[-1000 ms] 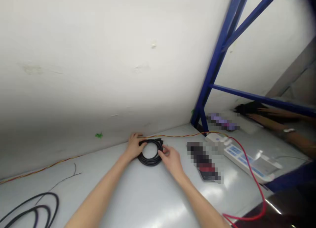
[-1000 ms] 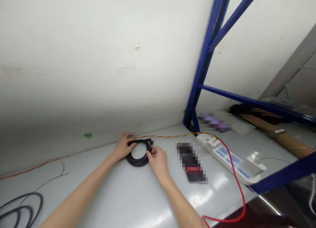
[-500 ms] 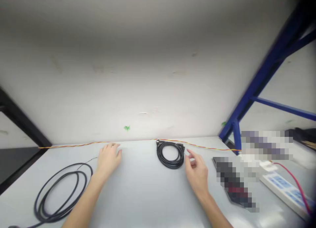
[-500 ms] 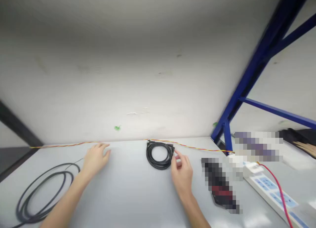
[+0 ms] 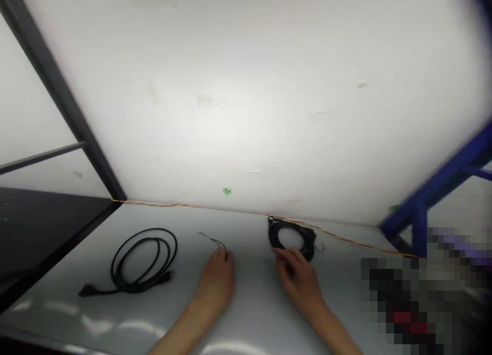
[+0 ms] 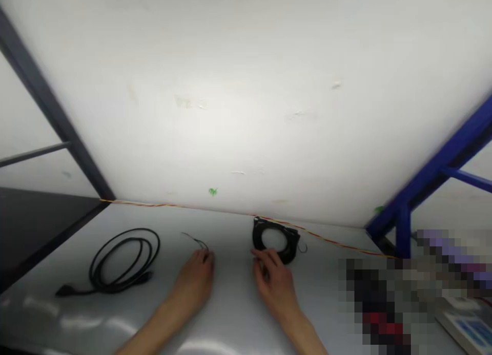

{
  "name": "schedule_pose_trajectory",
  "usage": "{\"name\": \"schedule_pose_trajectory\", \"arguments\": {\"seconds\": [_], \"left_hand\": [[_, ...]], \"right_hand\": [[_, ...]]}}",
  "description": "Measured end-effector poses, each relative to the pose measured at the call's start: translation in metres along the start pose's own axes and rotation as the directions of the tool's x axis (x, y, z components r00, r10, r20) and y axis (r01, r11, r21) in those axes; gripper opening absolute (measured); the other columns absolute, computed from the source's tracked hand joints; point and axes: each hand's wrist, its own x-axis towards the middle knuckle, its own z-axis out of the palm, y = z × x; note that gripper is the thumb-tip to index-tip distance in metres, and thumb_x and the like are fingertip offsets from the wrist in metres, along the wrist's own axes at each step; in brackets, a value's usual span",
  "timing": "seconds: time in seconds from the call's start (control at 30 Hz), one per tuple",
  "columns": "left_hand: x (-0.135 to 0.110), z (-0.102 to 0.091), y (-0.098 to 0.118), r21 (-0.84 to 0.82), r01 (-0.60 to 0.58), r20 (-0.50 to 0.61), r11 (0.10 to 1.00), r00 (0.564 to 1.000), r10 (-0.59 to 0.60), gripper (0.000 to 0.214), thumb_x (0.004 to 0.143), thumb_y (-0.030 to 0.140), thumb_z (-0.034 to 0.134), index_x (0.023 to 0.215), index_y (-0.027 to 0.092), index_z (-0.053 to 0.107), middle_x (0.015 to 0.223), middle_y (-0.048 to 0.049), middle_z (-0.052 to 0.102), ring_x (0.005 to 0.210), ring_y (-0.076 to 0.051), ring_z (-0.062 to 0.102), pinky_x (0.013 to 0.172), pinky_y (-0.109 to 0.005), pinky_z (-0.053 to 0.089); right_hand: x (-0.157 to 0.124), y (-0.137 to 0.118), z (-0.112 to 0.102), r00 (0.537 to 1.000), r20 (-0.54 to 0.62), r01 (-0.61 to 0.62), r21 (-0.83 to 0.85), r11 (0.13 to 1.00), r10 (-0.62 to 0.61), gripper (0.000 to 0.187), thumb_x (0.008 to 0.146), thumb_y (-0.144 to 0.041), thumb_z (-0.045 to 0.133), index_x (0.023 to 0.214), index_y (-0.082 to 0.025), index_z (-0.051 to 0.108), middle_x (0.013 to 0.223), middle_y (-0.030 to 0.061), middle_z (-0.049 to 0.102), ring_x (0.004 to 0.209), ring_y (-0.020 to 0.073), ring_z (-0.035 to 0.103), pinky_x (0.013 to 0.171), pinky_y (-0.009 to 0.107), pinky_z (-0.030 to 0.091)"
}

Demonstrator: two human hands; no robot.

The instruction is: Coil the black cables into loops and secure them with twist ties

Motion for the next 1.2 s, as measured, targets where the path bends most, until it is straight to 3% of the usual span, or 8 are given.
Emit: {"name": "schedule_pose_trajectory", "arguments": {"seconds": [0.2,0.33,0.47,0.57,0.7,0.8,0.97,1.2], "left_hand": [[-0.042,0.007,0.049,-0.182,-0.201,0.028,0.962,0.977,0.209,0.049,0.093,0.011,0.047,0.140,0.022,0.060,0.140,-0.0165,0.061,0.130,-0.032,0.059,0.110,-0.047,0.053],[-0.057,-0.007,0.044,-0.352,-0.302,-0.022,0.886,0.949,0.315,0.046,0.096,0.020,0.054,0.141,0.026,0.061,0.153,-0.0112,0.055,0.139,-0.027,0.054,0.117,-0.044,0.050],[-0.073,-0.036,-0.014,-0.280,-0.229,-0.195,0.932,0.964,0.179,0.031,0.100,0.026,0.055,0.126,0.029,0.071,0.130,-0.0088,0.072,0.121,-0.026,0.067,0.108,-0.046,0.055],[-0.089,-0.061,-0.083,-0.116,-0.034,-0.410,0.993,0.912,-0.017,0.029,0.100,0.033,0.057,0.122,0.026,0.073,0.127,-0.0099,0.072,0.126,-0.030,0.063,0.112,-0.053,0.050],[-0.113,-0.073,-0.158,-0.037,0.153,-0.311,0.987,0.937,-0.157,0.042,0.090,0.050,0.068,0.122,0.023,0.074,0.133,-0.0117,0.069,0.129,-0.035,0.061,0.114,-0.055,0.048],[-0.124,-0.063,-0.178,-0.101,0.129,-0.295,0.987,0.943,-0.153,0.040,0.095,0.053,0.060,0.115,0.024,0.078,0.126,-0.0106,0.072,0.120,-0.032,0.067,0.109,-0.051,0.054],[-0.123,-0.038,-0.143,-0.165,0.048,-0.381,0.985,0.918,-0.108,0.032,0.098,0.048,0.060,0.104,0.024,0.081,0.110,-0.0094,0.074,0.107,-0.028,0.071,0.099,-0.047,0.059],[-0.110,-0.009,-0.020,-0.315,-0.115,-0.301,0.942,0.953,0.015,0.023,0.098,0.031,0.064,0.116,0.024,0.076,0.116,-0.0122,0.072,0.110,-0.028,0.069,0.098,-0.047,0.061]], "right_hand": [[-0.006,-0.024,0.027,0.963,0.270,0.023,-0.093,0.995,0.003,0.035,0.104,-0.037,0.045,0.114,-0.024,0.076,0.100,0.0076,0.072,0.082,0.0220,0.070,0.076,0.035,0.056],[-0.005,-0.026,0.032,0.955,0.289,-0.011,-0.200,0.980,0.070,0.030,0.101,-0.041,0.053,0.102,-0.028,0.080,0.099,0.0045,0.073,0.082,0.0210,0.071,0.072,0.032,0.053],[-0.009,-0.024,0.033,0.960,0.274,0.006,-0.236,0.972,0.060,0.025,0.097,-0.036,0.059,0.101,-0.027,0.082,0.098,0.0042,0.072,0.082,0.0201,0.070,0.073,0.031,0.051],[-0.012,-0.023,0.036,0.968,0.244,0.014,-0.262,0.965,0.052,0.025,0.097,-0.029,0.056,0.100,-0.026,0.081,0.097,0.0046,0.071,0.082,0.0197,0.069,0.072,0.030,0.049],[-0.011,-0.018,0.036,0.982,0.185,0.043,-0.371,0.928,0.028,0.024,0.097,-0.024,0.056,0.096,-0.022,0.079,0.093,0.0068,0.071,0.089,0.0234,0.066,0.073,0.032,0.047],[-0.009,-0.009,0.027,0.986,0.163,0.051,-0.472,0.880,0.031,0.023,0.097,-0.023,0.056,0.095,-0.022,0.079,0.093,0.0088,0.071,0.092,0.0256,0.063,0.074,0.033,0.045],[-0.011,0.008,0.006,0.989,0.093,-0.040,-0.574,0.818,0.114,0.022,0.096,-0.022,0.057,0.095,-0.022,0.079,0.097,0.0094,0.071,0.091,0.0260,0.060,0.074,0.035,0.043],[-0.017,-0.008,0.000,1.000,0.002,0.003,-0.465,0.885,-0.003,0.023,0.098,-0.024,0.055,0.107,-0.020,0.076,0.100,0.0119,0.070,0.092,0.0285,0.060,0.085,0.042,0.047]]}}
